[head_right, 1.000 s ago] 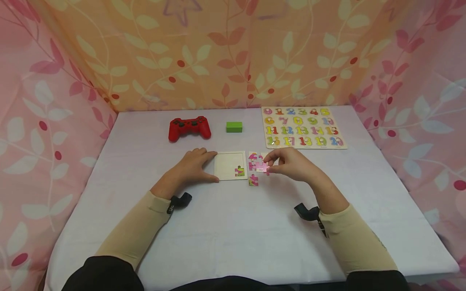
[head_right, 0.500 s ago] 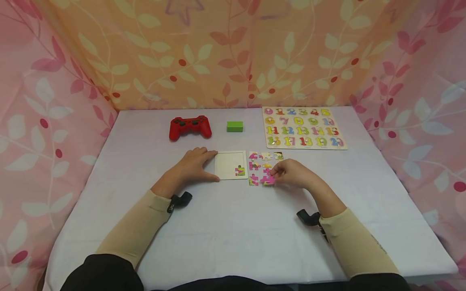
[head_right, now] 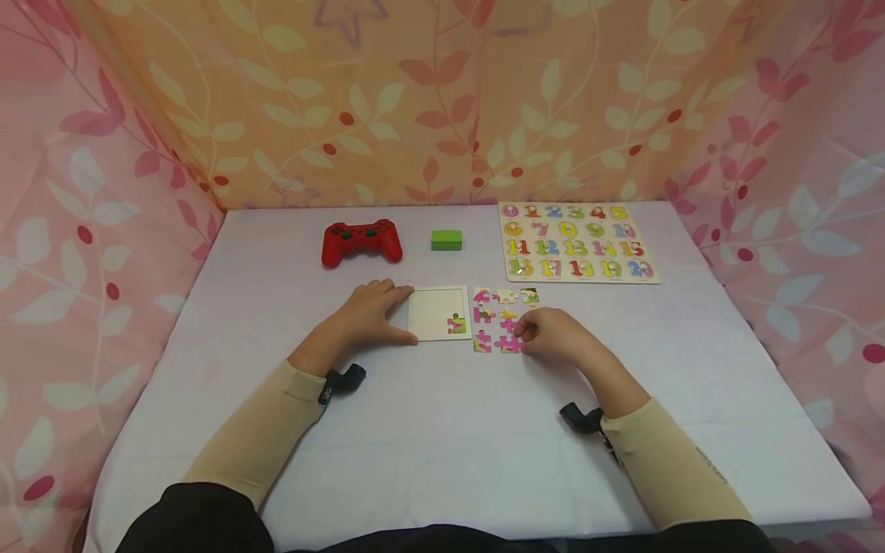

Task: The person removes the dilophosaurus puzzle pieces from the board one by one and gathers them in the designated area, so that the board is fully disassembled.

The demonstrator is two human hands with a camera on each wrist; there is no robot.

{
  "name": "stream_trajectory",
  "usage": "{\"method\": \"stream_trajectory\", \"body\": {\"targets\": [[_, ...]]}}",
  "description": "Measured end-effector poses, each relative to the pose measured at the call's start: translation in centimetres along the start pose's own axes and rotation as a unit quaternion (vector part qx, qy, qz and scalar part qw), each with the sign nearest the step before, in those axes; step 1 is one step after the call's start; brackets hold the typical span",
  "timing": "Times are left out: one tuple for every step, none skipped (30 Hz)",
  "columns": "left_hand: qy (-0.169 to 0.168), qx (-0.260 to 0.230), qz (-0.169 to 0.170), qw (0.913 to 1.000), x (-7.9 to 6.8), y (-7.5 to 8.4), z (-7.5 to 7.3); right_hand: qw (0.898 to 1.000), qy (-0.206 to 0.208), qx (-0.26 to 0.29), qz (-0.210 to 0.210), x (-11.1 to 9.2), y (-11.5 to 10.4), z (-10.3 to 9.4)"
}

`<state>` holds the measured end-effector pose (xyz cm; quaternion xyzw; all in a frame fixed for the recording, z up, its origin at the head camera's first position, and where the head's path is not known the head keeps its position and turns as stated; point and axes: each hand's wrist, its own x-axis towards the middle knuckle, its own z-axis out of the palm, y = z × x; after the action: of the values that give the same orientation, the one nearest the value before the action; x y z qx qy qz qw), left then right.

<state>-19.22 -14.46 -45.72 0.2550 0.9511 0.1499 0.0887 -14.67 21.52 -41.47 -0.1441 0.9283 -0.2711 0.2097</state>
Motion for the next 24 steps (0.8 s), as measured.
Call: {"method": "stream_trajectory", "body": {"targets": [[0.000, 0.000, 0.002, 1.0000, 0.0, 0.0, 0.0, 1.000, 0.003, 0.000, 0.000, -0.1, 0.0, -0.1], [0.000, 0.001, 0.003, 1.0000, 0.0, 0.0, 0.0, 1.000, 0.006, 0.000, 0.000, -0.2, 0.0, -0.2], [0.000, 0.000, 0.004, 1.0000, 0.0, 0.0, 0.0, 1.000, 0.009, 0.001, -0.003, -0.4, 0.0, -0.3], [0.000, 0.000, 0.004, 1.0000, 0.0, 0.0, 0.0, 1.000, 0.013, 0.002, -0.004, -0.5, 0.0, -0.4], [0.000, 0.000, 0.003, 1.0000, 0.0, 0.0, 0.0, 1.000, 0.018, 0.003, -0.006, -0.5, 0.0, -0.6], [0.000, -0.001, 0.003, 1.0000, 0.0, 0.0, -0.1, 1.000, 0.024, 0.006, -0.008, -0.6, 0.0, -0.7], [0.001, -0.001, 0.002, 1.0000, 0.0, 0.1, -0.1, 0.999, 0.029, 0.010, -0.012, -0.7, -0.1, -0.9], [0.000, -0.001, 0.001, 1.0000, 0.0, 0.1, -0.1, 0.999, 0.034, 0.015, -0.016, -0.8, -0.2, -1.1], [0.001, -0.002, 0.000, 1.0000, 0.0, 0.1, -0.1, 0.999, 0.038, 0.018, -0.021, -0.8, -0.3, -1.2], [0.001, -0.003, 0.000, 1.0000, 0.0, 0.1, -0.1, 0.999, 0.044, 0.024, -0.023, -0.9, -0.4, -1.4], [0.001, -0.002, 0.000, 1.0000, 0.0, 0.1, 0.0, 0.998, 0.049, 0.028, -0.026, -0.9, -0.5, -1.5], [0.000, -0.002, 0.000, 1.0000, 0.0, 0.1, 0.0, 0.998, 0.054, 0.032, -0.029, -0.9, -0.7, -1.6], [0.000, 0.000, 0.000, 1.0000, 0.0, 0.1, 0.0, 0.997, 0.058, 0.035, -0.033, -1.0, -0.9, -1.7], [0.000, 0.001, 0.000, 1.0000, 0.0, 0.1, 0.1, 0.997, 0.063, 0.037, -0.034, -0.9, -1.1, -1.8], [0.000, 0.001, 0.000, 1.0000, 0.0, 0.0, 0.1, 0.996, 0.067, 0.039, -0.036, -0.9, -1.2, -1.9], [0.000, 0.002, 0.000, 1.0000, 0.0, 0.0, 0.2, 0.996, 0.072, 0.040, -0.039, -0.9, -1.4, -1.9], [0.000, 0.002, -0.001, 1.0000, 0.0, 0.0, 0.2, 0.995, 0.075, 0.042, -0.041, -0.8, -1.7, -1.9], [0.001, 0.002, -0.001, 1.0000, 0.0, 0.0, 0.2, 0.995, 0.078, 0.043, -0.043, -0.7, -1.9, -1.9], [0.001, 0.002, -0.002, 1.0000, 0.0, 0.0, 0.3, 0.995, 0.080, 0.046, -0.046, -0.6, -2.2, -2.0], [0.002, 0.002, -0.003, 1.0000, 0.0, 0.0, 0.3, 0.994, 0.082, 0.048, -0.048, -0.5, -2.4, -2.0], [0.002, 0.002, -0.004, 1.0000, 0.1, 0.0, 0.3, 0.994, 0.082, 0.052, -0.049, -0.3, -2.6, -1.9], [0.002, 0.002, -0.005, 1.0000, 0.1, 0.1, 0.3, 0.994, 0.082, 0.058, -0.050, -0.2, -2.9, -1.9], [0.002, 0.003, -0.006, 1.0000, 0.1, 0.1, 0.3, 0.993, 0.082, 0.064, -0.050, 0.0, -3.1, -1.8], [0.002, 0.002, -0.006, 1.0000, 0.1, 0.1, 0.3, 0.993, 0.081, 0.069, -0.051, 0.1, -3.3, -1.7]]}}
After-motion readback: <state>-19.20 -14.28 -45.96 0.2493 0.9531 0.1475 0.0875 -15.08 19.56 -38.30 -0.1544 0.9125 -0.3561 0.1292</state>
